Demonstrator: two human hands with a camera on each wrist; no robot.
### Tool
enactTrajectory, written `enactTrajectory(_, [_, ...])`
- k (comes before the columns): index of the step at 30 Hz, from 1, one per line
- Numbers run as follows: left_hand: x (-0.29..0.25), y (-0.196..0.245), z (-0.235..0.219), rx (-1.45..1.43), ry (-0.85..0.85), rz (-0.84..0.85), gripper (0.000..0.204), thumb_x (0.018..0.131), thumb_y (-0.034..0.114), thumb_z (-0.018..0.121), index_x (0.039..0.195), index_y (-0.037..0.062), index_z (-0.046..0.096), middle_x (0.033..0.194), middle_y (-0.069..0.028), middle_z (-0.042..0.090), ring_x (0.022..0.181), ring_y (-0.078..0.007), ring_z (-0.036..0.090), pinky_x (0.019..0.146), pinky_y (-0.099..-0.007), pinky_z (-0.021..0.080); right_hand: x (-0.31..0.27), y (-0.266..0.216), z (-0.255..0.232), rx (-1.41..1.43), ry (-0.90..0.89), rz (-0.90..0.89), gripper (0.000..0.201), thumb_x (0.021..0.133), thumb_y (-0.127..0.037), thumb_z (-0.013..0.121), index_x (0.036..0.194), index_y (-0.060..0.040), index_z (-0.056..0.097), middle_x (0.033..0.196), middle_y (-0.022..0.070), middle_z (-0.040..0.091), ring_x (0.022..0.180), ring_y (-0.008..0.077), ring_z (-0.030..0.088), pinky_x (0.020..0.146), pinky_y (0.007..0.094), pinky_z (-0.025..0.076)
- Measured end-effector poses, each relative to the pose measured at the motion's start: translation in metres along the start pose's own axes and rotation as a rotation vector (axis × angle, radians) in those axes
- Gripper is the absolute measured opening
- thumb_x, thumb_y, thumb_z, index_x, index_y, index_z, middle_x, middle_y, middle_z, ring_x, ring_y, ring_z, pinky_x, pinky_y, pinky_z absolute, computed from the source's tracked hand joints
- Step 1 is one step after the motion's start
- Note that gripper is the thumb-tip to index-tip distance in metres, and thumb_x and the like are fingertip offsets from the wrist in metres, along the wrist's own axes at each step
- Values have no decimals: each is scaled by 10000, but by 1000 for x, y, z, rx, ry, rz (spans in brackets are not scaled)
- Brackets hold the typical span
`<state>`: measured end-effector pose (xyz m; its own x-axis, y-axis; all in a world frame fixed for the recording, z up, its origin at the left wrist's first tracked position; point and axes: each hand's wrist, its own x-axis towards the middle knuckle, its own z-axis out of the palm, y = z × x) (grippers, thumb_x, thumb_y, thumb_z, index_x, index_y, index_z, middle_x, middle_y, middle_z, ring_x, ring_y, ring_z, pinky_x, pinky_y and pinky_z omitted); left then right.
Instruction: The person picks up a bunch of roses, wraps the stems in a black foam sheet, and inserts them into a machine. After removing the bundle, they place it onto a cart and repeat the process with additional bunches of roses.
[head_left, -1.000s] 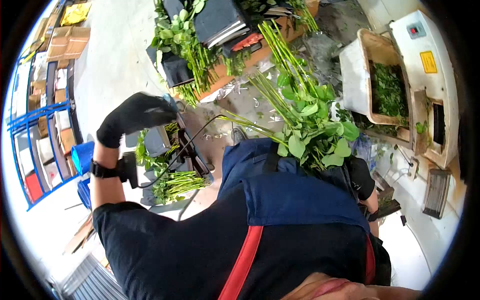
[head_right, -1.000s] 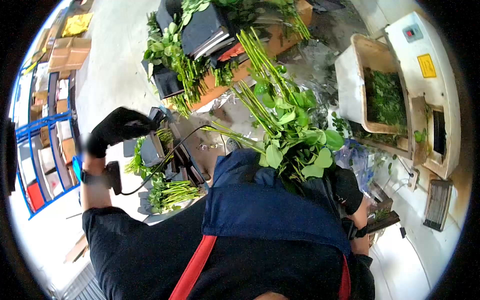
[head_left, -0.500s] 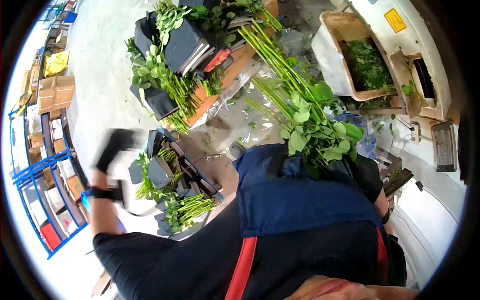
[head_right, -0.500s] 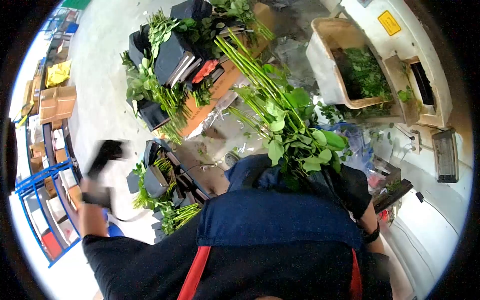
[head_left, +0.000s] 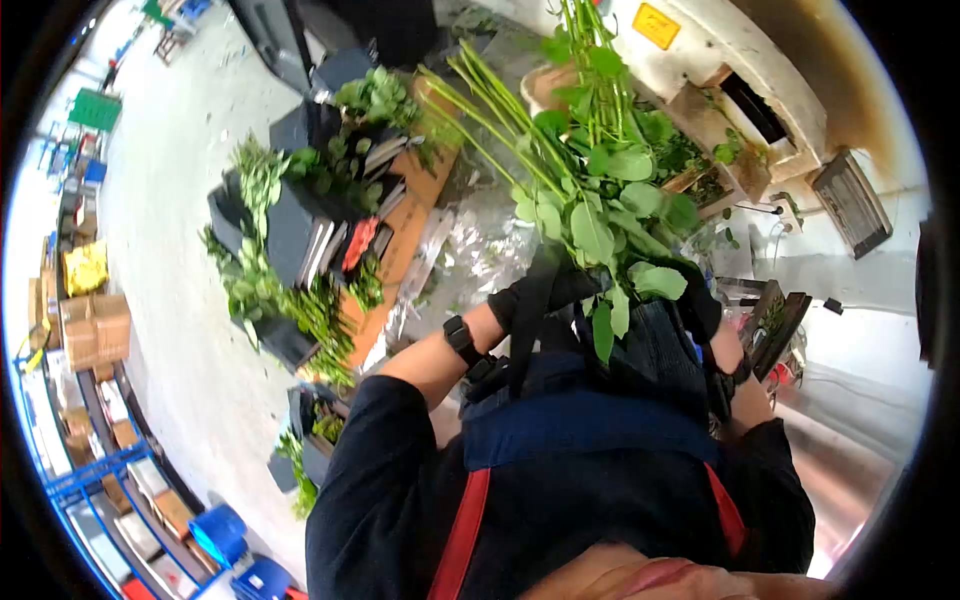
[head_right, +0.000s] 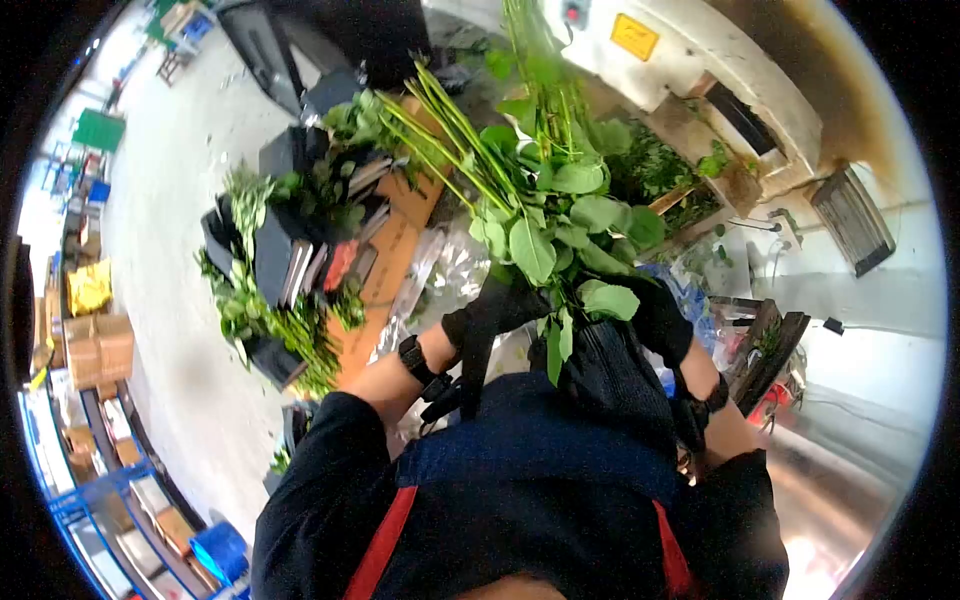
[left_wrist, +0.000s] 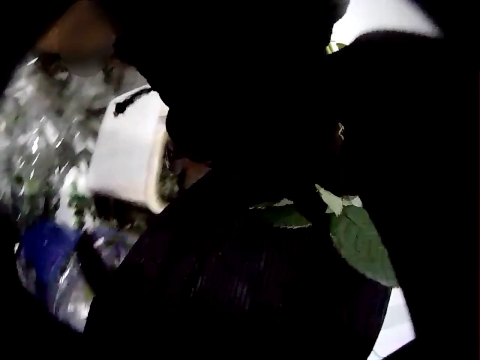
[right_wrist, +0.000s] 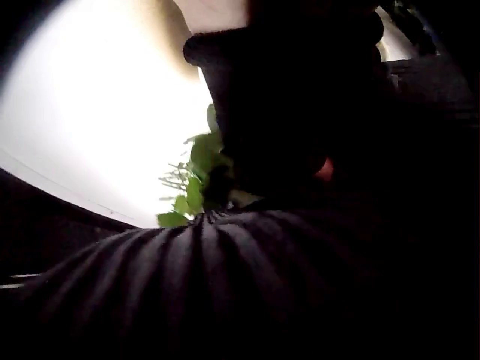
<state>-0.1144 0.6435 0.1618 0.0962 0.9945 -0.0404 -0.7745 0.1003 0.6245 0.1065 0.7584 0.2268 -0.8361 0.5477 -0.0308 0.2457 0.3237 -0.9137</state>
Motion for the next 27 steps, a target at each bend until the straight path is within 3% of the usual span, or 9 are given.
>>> enactTrajectory(4, [54,22,7,113,-69,-141,342,881,131,602,1199,49,505,1173,-87,541,990,-219,541,893,-395,464,14,85,-17,613,-137,161,405,821,-51,599,1215,20,538,1093,122,644,1003,232,620,913,333,474])
enactTrajectory(7, [82,49,54,1081,-83,-39,441,809,160,699,1193,46,518,1062,-73,615,922,-192,594,789,-352,498,-29,92,-36,704,-13,272,433,821,-59,602,1236,26,516,1100,128,638,1005,223,616,910,329,478])
enactTrajectory(9, [83,26,80,512,64,146,393,794,124,714,1138,15,559,1010,-67,638,896,-195,615,770,-318,513,-72,98,-45,708,104,338,452,821,-64,605,1250,30,501,1105,132,634,1007,216,614,908,326,481])
enactTrajectory(12, [108,12,93,484,-91,-60,571,738,144,759,1227,13,494,1110,-93,620,960,-189,610,829,-337,495,-142,112,-46,692,274,446,481,820,-72,608,1271,36,480,1112,138,628,1010,207,611,906,322,485])
enactTrajectory(16, [115,-12,126,1322,-18,43,704,740,273,778,1279,3,416,1080,-125,629,979,-228,608,831,-348,498,-183,116,-30,696,395,517,521,820,-82,613,1299,44,451,1121,147,620,1013,194,606,902,317,491])
enactTrajectory(19, [135,-45,81,1123,-295,208,801,754,288,769,1354,13,314,1157,-139,601,1025,-231,592,864,-356,489,-154,58,-38,843,386,460,548,818,-65,612,1315,58,419,1193,163,574,1037,203,593,880,301,501])
enactTrajectory(21, [131,-25,66,817,-383,-275,766,783,266,747,1367,12,321,1278,-139,522,1146,-208,512,974,-349,419,-139,36,-31,1113,544,292,528,813,-49,605,1301,60,435,1225,162,548,1023,196,593,855,287,509])
enactTrajectory(23, [124,-49,30,1054,-648,-267,705,795,243,730,1354,13,368,1275,-126,527,1119,-197,526,966,-341,420,-139,76,-16,1077,758,357,536,795,-68,620,1287,60,448,1201,154,560,997,189,600,846,289,511])
enactTrajectory(27, [113,-49,48,800,-337,-405,546,834,226,675,1290,13,466,1222,-123,573,1060,-213,565,937,-353,435,-130,108,-20,1228,611,379,543,804,-156,627,1291,23,465,1166,105,573,975,187,603,826,282,516])
